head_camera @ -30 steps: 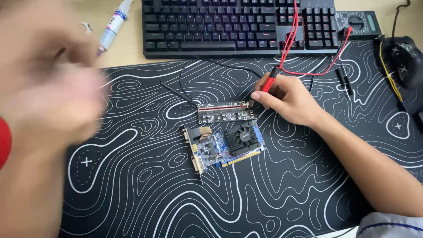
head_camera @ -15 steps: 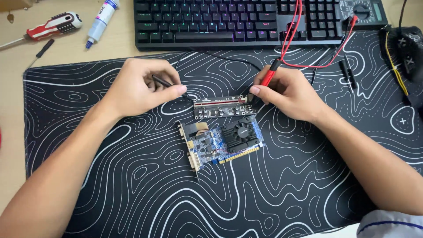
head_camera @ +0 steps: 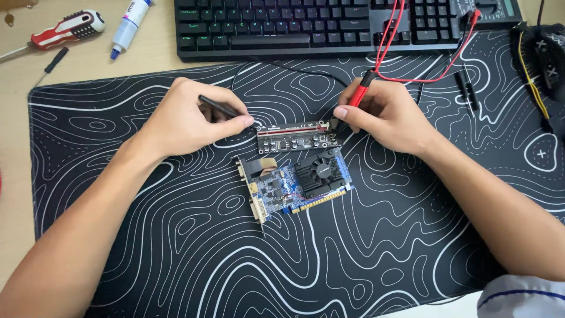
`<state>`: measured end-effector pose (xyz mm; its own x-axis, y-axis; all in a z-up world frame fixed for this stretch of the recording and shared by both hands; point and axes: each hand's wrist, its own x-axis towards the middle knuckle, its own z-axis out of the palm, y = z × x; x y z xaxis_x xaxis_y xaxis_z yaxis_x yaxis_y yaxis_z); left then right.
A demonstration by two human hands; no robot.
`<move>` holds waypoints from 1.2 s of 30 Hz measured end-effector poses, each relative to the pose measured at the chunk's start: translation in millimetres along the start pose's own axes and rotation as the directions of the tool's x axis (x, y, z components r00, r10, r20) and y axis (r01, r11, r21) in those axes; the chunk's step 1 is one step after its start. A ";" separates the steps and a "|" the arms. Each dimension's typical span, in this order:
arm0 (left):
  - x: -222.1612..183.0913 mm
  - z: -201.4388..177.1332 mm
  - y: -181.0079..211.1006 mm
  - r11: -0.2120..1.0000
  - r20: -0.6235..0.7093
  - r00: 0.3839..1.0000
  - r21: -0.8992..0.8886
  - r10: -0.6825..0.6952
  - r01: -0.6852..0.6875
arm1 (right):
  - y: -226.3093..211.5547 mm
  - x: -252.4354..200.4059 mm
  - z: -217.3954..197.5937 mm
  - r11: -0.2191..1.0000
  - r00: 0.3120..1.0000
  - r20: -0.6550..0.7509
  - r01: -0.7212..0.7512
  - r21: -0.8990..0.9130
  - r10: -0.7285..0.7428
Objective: Testing and inspecting electronic components on a circuit board using a multimeter
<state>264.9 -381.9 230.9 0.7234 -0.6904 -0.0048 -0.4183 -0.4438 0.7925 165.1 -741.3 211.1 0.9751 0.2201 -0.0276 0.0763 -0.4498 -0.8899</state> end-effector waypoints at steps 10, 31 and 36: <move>-0.4 4.7 0.9 0.998 0.014 0.998 0.002 0.061 -0.061 | 3.8 2.0 -3.4 0.999 0.999 0.018 0.047 0.005 -0.047; -0.6 6.0 0.3 0.998 0.017 0.998 -0.007 0.057 -0.057 | -3.3 -1.0 -0.6 0.999 0.999 0.029 0.045 -0.025 -0.045; -0.5 6.4 -2.0 0.999 0.016 0.999 0.003 0.045 -0.045 | -0.9 0.0 0.2 0.998 0.999 0.025 0.046 -0.031 -0.045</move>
<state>261.9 -384.3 225.5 0.6952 -0.7185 0.0209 -0.4517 -0.4141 0.7903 164.9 -740.8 211.9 0.9650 0.2621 0.0010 0.1273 -0.4655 -0.8759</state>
